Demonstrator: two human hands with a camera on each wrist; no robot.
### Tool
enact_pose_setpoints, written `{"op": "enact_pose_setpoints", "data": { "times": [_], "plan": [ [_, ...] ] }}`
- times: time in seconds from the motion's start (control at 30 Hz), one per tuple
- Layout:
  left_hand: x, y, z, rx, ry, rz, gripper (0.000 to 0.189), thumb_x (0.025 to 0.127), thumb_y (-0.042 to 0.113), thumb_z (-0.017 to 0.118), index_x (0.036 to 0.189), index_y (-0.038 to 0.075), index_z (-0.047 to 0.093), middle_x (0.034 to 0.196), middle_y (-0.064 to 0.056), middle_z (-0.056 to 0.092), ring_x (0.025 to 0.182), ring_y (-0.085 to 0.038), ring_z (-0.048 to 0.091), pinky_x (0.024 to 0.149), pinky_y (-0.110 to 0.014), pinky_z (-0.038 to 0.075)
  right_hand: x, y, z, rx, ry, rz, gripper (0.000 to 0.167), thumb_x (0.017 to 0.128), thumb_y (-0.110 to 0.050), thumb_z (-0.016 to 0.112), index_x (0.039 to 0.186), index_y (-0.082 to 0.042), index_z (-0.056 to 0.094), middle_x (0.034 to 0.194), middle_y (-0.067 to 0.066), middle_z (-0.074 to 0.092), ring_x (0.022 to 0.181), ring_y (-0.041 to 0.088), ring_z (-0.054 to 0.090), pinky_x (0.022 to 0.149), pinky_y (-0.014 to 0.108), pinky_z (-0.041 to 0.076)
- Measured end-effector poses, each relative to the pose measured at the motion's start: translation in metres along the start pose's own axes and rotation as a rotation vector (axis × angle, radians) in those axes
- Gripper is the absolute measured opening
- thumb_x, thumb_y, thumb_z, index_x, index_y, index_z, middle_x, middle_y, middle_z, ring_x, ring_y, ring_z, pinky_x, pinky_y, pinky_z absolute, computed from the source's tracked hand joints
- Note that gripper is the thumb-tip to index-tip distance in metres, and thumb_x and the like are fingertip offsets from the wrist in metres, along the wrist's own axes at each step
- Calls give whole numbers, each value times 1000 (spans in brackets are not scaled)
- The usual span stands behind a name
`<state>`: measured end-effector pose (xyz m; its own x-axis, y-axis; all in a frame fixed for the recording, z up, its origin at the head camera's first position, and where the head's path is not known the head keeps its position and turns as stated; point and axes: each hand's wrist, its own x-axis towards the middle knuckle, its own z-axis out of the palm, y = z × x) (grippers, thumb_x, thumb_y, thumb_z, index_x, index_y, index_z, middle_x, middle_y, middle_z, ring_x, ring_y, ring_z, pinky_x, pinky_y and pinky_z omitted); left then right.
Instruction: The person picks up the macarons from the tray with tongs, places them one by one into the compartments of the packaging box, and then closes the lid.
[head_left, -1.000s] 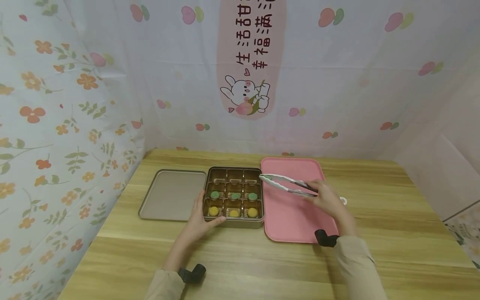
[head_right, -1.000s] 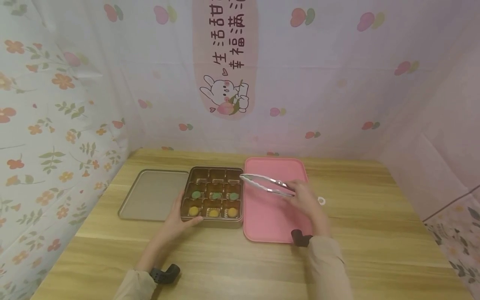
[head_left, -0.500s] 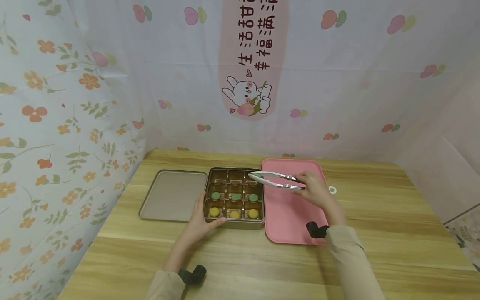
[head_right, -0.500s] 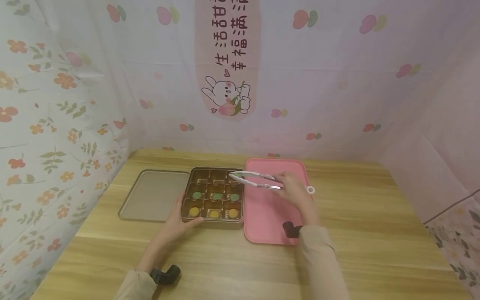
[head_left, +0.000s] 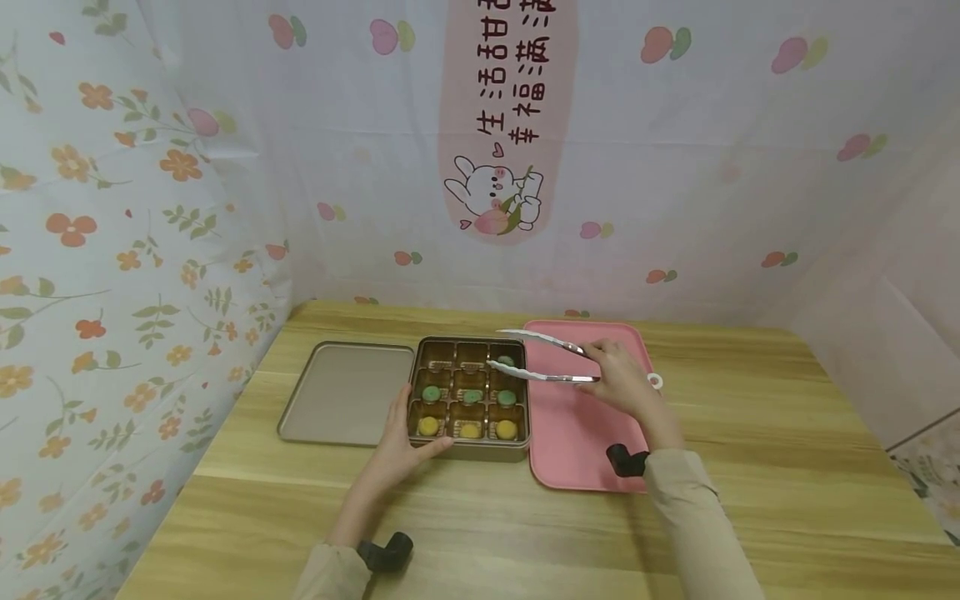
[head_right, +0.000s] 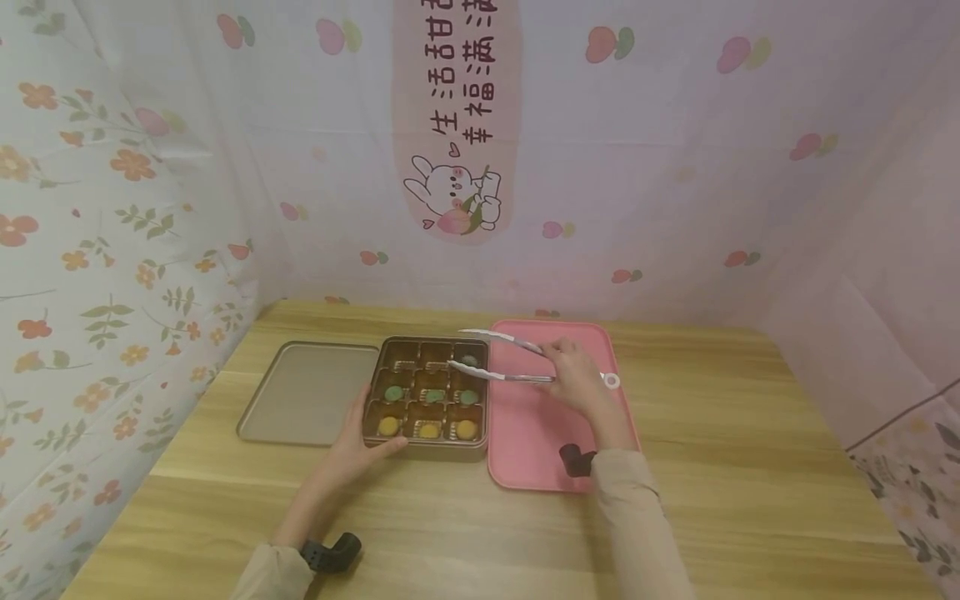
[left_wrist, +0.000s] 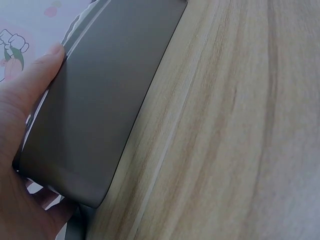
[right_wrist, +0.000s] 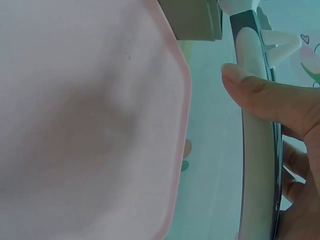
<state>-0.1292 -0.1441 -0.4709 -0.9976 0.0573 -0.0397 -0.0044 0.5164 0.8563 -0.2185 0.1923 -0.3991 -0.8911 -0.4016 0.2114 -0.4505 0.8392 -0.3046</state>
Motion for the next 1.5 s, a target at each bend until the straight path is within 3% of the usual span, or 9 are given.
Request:
{"op": "enact_pose_setpoints", "data": {
  "times": [0.27, 0.43, 0.6, 0.9, 1.07, 1.23, 1.3, 1.5],
  "plan": [
    [-2, 1, 1, -2, -7, 0, 112, 72, 45, 73, 148, 14, -3, 153, -20, 0, 139, -43, 7, 107, -63, 19, -3, 3, 5, 48, 31, 17, 64, 70, -17, 79, 124, 3, 52, 117, 25, 51, 106, 39, 48, 88, 53, 43],
    [-2, 2, 1, -11, -18, 1, 111, 73, 45, 73, 148, 14, -4, 153, -19, -2, 139, -43, 6, 106, -63, 19, -10, 9, 6, 66, 92, 48, 70, 69, -16, 79, 126, 8, 48, 118, 27, 49, 106, 40, 49, 85, 54, 45],
    [-2, 0, 1, -17, -12, 3, 111, 73, 45, 73, 147, 14, -4, 153, -19, -2, 139, -43, 5, 106, -63, 19, -21, 19, 6, 95, 154, 106, 73, 66, -15, 81, 125, 10, 47, 119, 30, 47, 108, 44, 41, 87, 57, 40],
    [0, -1, 0, -8, -9, 5, 112, 73, 47, 72, 147, 14, -5, 153, -19, -2, 139, -43, 5, 106, -63, 19, -43, 46, -2, 182, 183, 318, 84, 67, -14, 79, 132, 15, 34, 125, 38, 36, 115, 52, 31, 91, 64, 35],
    [0, 0, 0, -9, -7, 7, 112, 73, 46, 72, 147, 13, -4, 153, -20, -2, 139, -44, 6, 106, -63, 19, -55, 62, -14, 253, 217, 534, 87, 69, -17, 78, 135, 13, 29, 124, 41, 34, 112, 55, 35, 91, 64, 35],
    [0, -1, 0, -10, -16, 3, 112, 73, 47, 72, 147, 13, -5, 153, -20, -3, 139, -43, 6, 106, -63, 19, -69, 83, -18, 296, 308, 762, 75, 69, -19, 78, 125, 15, 41, 116, 39, 46, 105, 49, 46, 88, 57, 39],
    [-1, -1, 0, -11, -16, 2, 113, 73, 46, 72, 147, 13, -5, 153, -19, -3, 139, -43, 6, 107, -63, 19, -75, 90, -17, 282, 308, 827, 70, 69, -22, 79, 117, 15, 45, 111, 37, 50, 100, 47, 47, 84, 55, 39],
    [-1, -2, 0, -6, -10, 9, 112, 72, 46, 73, 148, 13, -4, 153, -19, -2, 139, -43, 7, 106, -63, 19, -89, 101, -14, 310, 264, 937, 74, 71, -26, 76, 118, 20, 42, 115, 41, 46, 105, 49, 44, 92, 55, 37]
  ]
}}
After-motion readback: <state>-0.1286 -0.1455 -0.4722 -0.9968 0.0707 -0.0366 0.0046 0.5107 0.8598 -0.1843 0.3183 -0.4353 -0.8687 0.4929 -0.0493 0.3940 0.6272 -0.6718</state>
